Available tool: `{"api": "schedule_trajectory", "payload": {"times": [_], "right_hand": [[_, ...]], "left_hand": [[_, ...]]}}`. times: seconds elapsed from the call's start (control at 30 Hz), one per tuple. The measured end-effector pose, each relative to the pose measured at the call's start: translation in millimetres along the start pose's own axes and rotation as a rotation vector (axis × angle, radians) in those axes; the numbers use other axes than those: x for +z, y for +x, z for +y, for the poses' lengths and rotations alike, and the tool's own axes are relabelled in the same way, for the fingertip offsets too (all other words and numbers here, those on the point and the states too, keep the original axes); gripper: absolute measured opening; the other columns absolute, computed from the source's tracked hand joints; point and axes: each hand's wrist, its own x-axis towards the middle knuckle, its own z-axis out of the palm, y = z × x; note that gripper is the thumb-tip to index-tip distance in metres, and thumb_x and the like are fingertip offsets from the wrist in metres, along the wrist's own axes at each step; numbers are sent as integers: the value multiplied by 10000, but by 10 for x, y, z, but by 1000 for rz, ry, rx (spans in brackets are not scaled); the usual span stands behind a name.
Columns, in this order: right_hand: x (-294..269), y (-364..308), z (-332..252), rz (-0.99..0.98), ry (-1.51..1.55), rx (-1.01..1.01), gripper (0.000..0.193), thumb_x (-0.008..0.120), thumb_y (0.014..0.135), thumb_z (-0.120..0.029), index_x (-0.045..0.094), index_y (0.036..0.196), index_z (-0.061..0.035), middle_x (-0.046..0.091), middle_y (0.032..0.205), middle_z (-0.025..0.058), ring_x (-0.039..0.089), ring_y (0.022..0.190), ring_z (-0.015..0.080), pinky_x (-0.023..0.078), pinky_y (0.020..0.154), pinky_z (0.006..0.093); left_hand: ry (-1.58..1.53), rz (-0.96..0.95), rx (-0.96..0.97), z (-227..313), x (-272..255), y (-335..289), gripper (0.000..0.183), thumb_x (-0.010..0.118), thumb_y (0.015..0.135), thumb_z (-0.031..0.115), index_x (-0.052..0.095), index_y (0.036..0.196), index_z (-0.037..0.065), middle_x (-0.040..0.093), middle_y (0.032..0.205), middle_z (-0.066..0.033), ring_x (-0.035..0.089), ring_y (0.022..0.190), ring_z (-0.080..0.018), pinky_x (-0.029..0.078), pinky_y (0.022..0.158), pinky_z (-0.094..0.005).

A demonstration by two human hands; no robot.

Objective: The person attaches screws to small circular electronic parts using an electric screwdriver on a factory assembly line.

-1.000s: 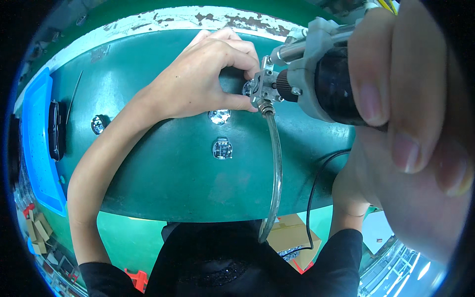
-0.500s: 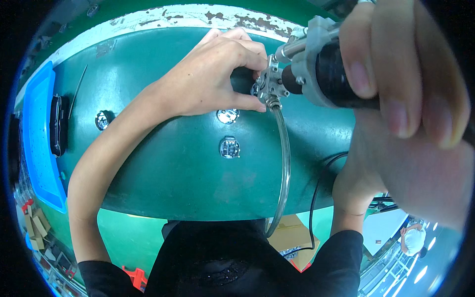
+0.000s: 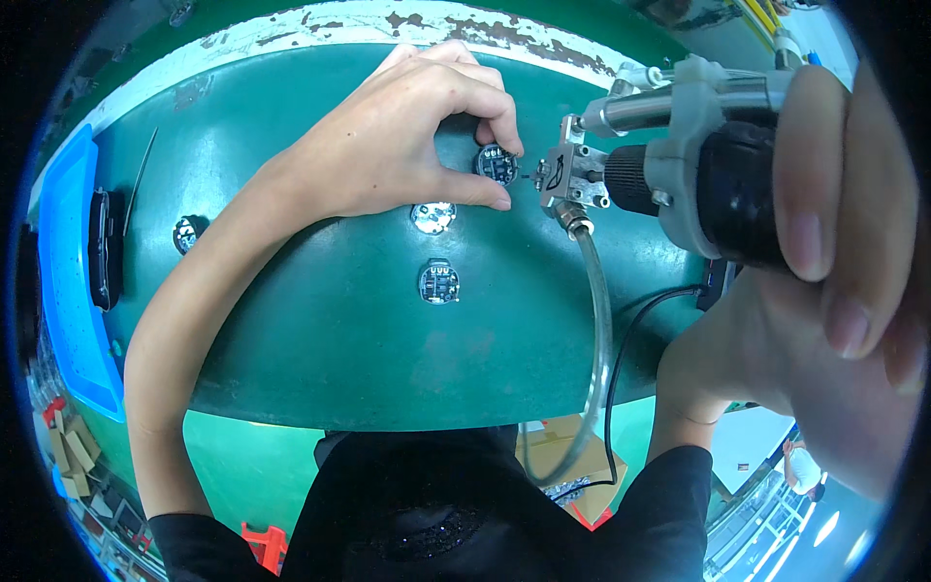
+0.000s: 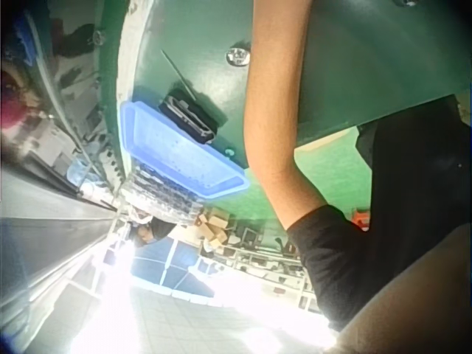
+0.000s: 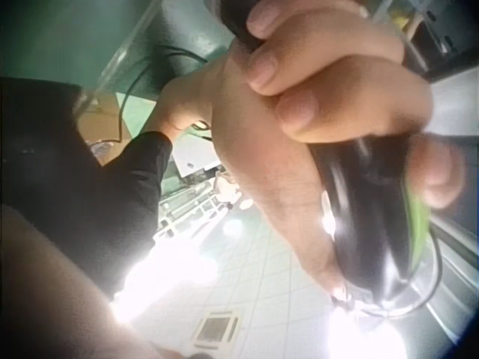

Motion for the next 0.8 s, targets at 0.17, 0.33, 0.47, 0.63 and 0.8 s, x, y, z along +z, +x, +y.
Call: {"api": "schedule_trajectory", "payload": {"times": [0.17, 0.33, 0.47, 0.63, 0.8], "right_hand": [[109, -11, -158, -20, -6, 76, 183, 921, 762, -176, 771, 859, -214, 724, 924, 27, 629, 897, 103, 457, 883, 209], [132, -4, -69, 4, 29, 4, 170, 908, 779, -177, 766, 867, -209, 717, 915, 21, 627, 907, 102, 456, 883, 209], [150, -42, -30, 28, 51, -56, 160, 897, 793, -177, 763, 874, -205, 711, 909, 16, 625, 915, 102, 455, 883, 209], [187, -82, 47, 57, 80, -133, 146, 884, 811, -177, 758, 882, -200, 704, 900, 10, 623, 925, 101, 454, 883, 209], [406, 10, 176, 193, 66, -175, 127, 860, 834, -168, 747, 887, -191, 690, 883, 3, 622, 923, 96, 453, 876, 210]], "left_hand": [[-102, 10, 63, -11, 138, 54, 279, 888, 740, 222, 714, 919, 97, 616, 882, -4, 577, 1011, -202, 393, 976, -391], [-99, 28, 62, -50, 138, -10, 280, 891, 735, 214, 712, 917, 97, 616, 872, 0, 581, 998, -199, 397, 983, -393], [-96, 53, 74, -44, 150, -19, 282, 893, 732, 214, 712, 914, 96, 616, 869, 0, 585, 995, -198, 398, 990, -392], [-104, 61, 72, -43, 152, -29, 284, 895, 733, 223, 714, 914, 98, 618, 871, 0, 590, 988, -199, 397, 996, -395], [-96, 65, 78, -46, 147, -26, 280, 893, 735, 219, 716, 916, 99, 620, 876, 1, 591, 991, -200, 397, 991, -395]]}}
